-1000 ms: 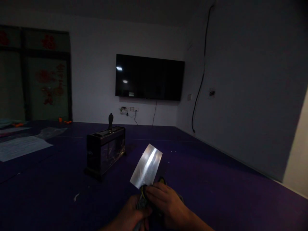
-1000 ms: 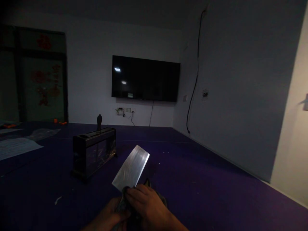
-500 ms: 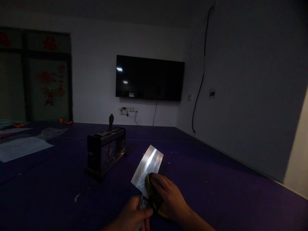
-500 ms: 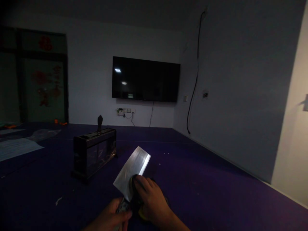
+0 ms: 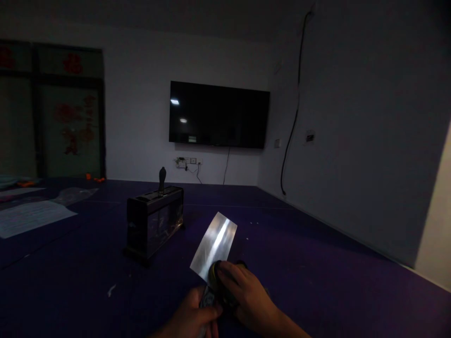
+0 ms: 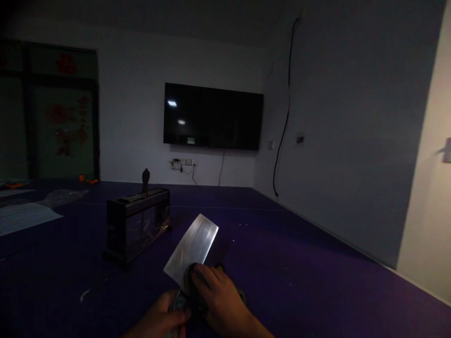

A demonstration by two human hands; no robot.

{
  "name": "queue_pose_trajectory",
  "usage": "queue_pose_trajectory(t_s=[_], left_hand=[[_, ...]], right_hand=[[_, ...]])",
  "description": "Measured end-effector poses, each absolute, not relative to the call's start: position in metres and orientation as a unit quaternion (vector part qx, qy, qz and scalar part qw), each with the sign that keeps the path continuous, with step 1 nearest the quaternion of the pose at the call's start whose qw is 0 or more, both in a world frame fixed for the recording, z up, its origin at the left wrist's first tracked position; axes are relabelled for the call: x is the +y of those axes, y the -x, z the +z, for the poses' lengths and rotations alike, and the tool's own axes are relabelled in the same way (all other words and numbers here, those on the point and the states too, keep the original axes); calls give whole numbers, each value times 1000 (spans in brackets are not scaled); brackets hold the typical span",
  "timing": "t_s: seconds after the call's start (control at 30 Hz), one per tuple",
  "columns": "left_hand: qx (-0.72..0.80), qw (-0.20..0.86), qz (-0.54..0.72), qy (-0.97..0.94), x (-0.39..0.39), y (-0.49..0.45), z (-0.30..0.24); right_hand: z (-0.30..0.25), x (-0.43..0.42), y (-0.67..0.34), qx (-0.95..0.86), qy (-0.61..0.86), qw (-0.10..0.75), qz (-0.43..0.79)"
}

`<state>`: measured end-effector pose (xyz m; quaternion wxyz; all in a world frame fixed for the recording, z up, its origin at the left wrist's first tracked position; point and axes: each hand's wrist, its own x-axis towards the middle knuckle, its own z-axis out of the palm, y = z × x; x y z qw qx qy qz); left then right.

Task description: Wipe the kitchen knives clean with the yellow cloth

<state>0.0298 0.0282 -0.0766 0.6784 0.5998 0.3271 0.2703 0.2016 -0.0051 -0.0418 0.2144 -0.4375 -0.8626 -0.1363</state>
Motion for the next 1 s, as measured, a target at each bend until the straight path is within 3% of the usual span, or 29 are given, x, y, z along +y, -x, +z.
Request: queue_pose_trajectory(t_s=[0.33,1.0], left_hand=[[337,677,306,-578,21,-31,-66],[332,669,313,-587,27,-34,-76]], right_hand=[[-36,-9,-196,-903,345,196,-168],[-34,-11,-198,-899,330,231,-173]])
